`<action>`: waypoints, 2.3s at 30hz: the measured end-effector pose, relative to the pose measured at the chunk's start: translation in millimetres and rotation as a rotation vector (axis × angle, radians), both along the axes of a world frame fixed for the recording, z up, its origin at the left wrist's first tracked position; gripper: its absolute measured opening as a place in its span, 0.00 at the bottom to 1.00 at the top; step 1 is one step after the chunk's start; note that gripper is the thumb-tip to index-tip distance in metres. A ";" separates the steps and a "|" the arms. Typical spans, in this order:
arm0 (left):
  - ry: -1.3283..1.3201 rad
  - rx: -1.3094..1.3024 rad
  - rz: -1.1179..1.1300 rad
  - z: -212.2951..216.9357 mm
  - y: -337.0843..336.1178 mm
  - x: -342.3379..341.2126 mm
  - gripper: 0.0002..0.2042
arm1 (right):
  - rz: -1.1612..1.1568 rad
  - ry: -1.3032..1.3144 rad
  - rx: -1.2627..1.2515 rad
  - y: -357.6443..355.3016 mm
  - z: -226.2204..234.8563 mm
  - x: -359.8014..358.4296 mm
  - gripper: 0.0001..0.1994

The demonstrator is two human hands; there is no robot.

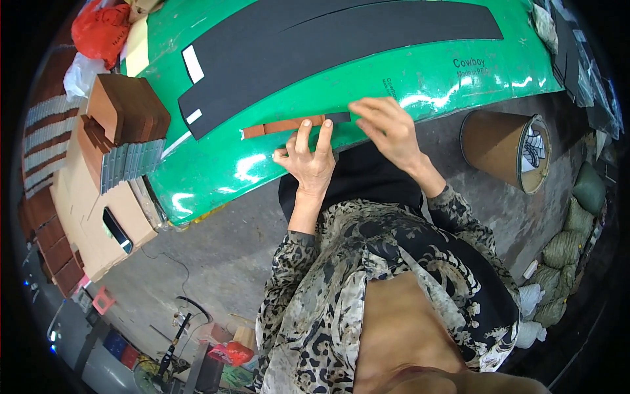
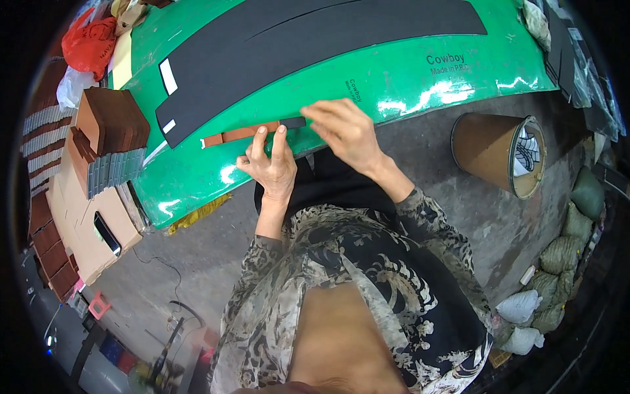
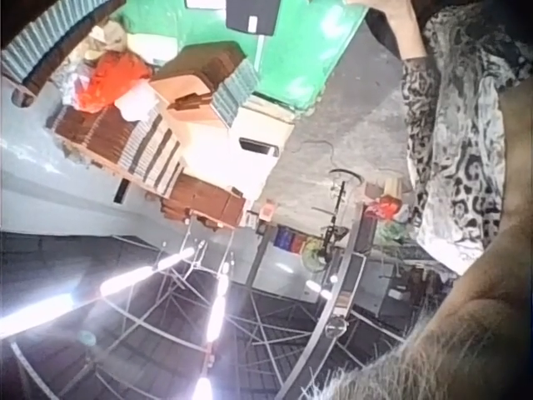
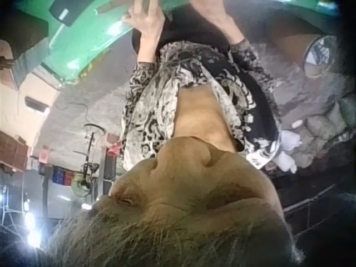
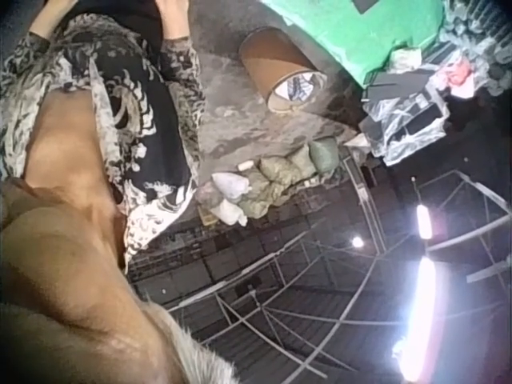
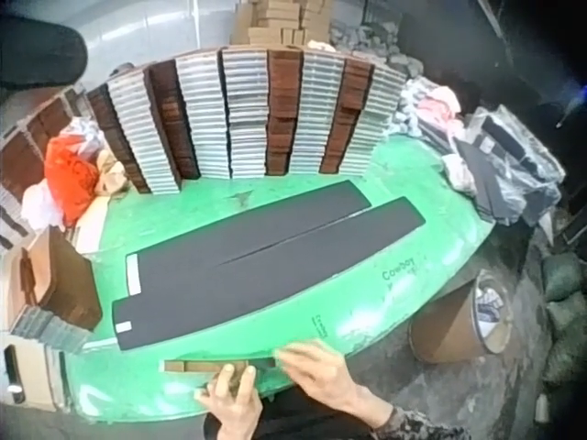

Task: Assembling and organizing small wooden furniture components by applying adhesive strips or connecting small pieces.

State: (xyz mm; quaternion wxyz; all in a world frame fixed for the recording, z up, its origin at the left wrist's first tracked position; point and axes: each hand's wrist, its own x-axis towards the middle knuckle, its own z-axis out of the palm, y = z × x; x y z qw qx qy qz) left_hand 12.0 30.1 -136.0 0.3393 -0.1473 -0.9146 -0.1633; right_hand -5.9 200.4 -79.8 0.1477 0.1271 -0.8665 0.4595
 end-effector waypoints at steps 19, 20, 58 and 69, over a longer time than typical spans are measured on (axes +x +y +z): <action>-0.043 0.367 -0.078 29.0 -39.9 18.4 0.20 | 0.134 -0.126 0.077 -8.5 14.4 -0.6 0.21; -0.106 0.464 0.046 32.2 -43.7 16.8 0.21 | 0.165 -0.063 0.165 -7.3 12.4 -4.4 0.19; -0.431 0.144 0.375 58.3 -137.7 -53.7 0.23 | 0.640 -0.118 0.982 -113.1 34.6 -163.6 0.50; -0.406 0.249 0.117 53.7 -105.7 -65.6 0.19 | 0.634 -0.070 0.934 -59.9 49.8 -171.0 0.31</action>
